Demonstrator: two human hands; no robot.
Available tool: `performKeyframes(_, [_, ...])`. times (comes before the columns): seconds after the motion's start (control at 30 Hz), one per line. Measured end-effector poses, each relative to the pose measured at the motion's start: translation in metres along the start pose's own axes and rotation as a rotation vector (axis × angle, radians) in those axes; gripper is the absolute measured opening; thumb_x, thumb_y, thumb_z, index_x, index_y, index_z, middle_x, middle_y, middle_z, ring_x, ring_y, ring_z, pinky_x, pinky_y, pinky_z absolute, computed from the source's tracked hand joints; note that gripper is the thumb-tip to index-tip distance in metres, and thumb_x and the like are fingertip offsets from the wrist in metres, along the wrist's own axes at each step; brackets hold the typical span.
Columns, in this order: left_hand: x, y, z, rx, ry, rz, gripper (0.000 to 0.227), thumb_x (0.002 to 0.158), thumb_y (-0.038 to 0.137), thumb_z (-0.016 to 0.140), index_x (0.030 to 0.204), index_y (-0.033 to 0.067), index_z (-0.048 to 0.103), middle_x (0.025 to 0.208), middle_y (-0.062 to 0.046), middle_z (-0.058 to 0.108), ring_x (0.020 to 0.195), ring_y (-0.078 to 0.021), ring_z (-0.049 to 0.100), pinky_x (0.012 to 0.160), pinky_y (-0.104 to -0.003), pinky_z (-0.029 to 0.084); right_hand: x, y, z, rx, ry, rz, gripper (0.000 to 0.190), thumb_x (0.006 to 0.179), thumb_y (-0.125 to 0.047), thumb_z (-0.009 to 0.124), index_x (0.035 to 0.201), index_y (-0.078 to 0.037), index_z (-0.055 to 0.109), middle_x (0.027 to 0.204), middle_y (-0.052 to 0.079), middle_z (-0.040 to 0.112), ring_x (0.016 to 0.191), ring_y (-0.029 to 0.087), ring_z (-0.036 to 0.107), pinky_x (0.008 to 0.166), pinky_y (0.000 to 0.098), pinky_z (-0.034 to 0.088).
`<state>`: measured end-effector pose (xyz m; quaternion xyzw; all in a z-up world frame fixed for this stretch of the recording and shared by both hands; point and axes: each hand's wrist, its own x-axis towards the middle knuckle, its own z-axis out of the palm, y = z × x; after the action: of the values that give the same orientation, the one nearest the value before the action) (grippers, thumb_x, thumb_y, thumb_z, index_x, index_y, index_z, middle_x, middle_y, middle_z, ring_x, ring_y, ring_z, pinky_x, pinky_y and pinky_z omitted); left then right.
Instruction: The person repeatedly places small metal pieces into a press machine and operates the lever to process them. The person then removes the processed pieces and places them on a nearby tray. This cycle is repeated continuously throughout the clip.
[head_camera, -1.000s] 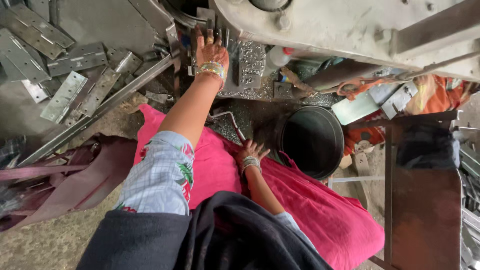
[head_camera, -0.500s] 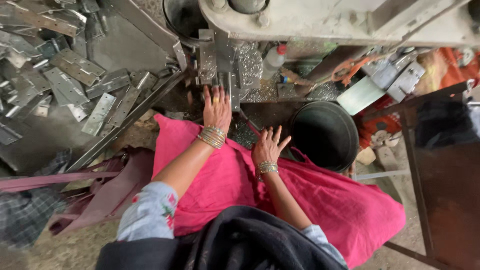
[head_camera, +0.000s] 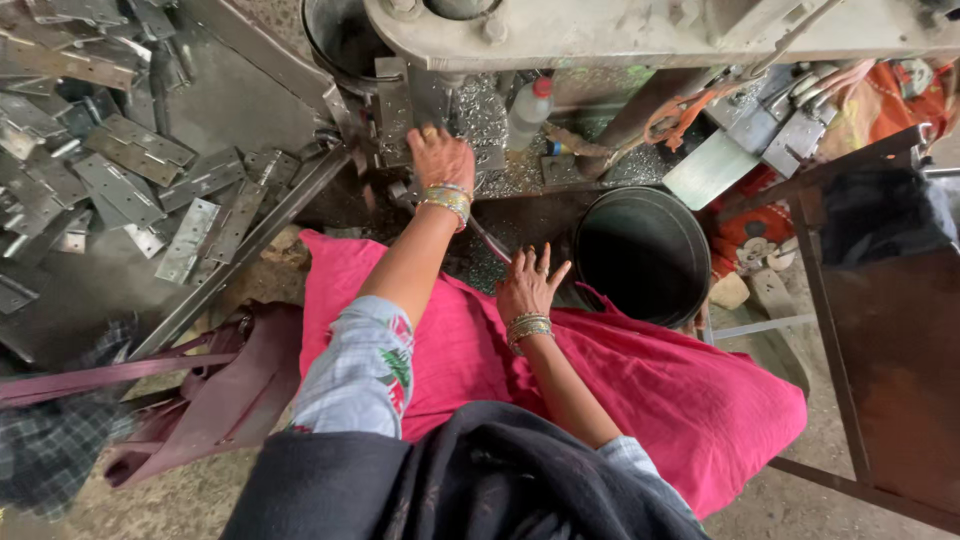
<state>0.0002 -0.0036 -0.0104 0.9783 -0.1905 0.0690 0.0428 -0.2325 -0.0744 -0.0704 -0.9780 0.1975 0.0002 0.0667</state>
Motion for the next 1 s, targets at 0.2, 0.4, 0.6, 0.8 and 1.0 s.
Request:
performKeyframes(0.2, [-0.057, -0.027, 0.035, -0.169, 0.040, -0.004, 0.037, 0.094, 0.027, 0.052, 0.116, 0.0092, 0.076, 0.151, -0.014, 0.050, 0.137, -0.0348, 0.045, 0.109, -0.052, 0.033, 0.000, 0.004, 0.005, 0.029, 0.034, -0.018, 0.071, 0.078, -0.028, 0.078, 0.138, -0.002, 0.051, 0.148, 0.017, 0.050, 0.149, 0.041, 0.028, 0.116, 0.0728, 0.009])
performKeyframes(0.4, [-0.061, -0.023, 0.020, 0.132, -0.244, 0.034, 0.041, 0.103, 0.029, 0.041, 0.127, 0.0125, 0.070, 0.164, -0.010, 0.033, 0.154, -0.0293, 0.021, 0.125, -0.061, 0.003, 0.007, 0.001, 0.017, -0.037, 0.042, 0.031, 0.058, 0.084, -0.022, 0.076, 0.134, -0.005, 0.054, 0.144, 0.015, 0.054, 0.148, 0.042, 0.033, 0.118, 0.0739, 0.012])
performKeyframes(0.6, [-0.051, -0.019, -0.007, 0.170, -0.223, 0.045, 0.040, 0.095, 0.021, 0.045, 0.123, 0.0136, 0.072, 0.161, -0.007, 0.039, 0.151, -0.0327, 0.025, 0.116, -0.069, -0.006, 0.002, -0.001, 0.004, 0.068, 0.045, 0.029, 0.066, 0.076, -0.027, 0.079, 0.133, -0.005, 0.054, 0.143, 0.016, 0.053, 0.146, 0.042, 0.033, 0.114, 0.0739, 0.013])
performKeyframes(0.8, [-0.046, -0.007, -0.004, 0.343, -0.310, 0.103, 0.040, 0.102, 0.023, 0.044, 0.126, 0.0117, 0.074, 0.159, -0.015, 0.044, 0.156, -0.0350, 0.023, 0.117, -0.069, -0.007, -0.002, -0.002, 0.005, 0.034, 0.009, 0.038, 0.066, 0.080, -0.032, 0.079, 0.133, -0.004, 0.053, 0.145, 0.016, 0.052, 0.147, 0.042, 0.032, 0.116, 0.0739, 0.014])
performKeyframes(1.0, [-0.009, -0.017, 0.010, 0.065, -0.402, -0.076, 0.037, 0.099, 0.022, 0.044, 0.121, 0.0161, 0.074, 0.167, -0.006, 0.029, 0.156, -0.0304, 0.015, 0.119, -0.064, -0.009, 0.004, 0.031, 0.089, -0.025, 0.063, 0.032, 0.052, 0.088, -0.025, 0.060, 0.136, -0.007, 0.052, 0.146, 0.015, 0.051, 0.149, 0.043, 0.030, 0.114, 0.0758, 0.007])
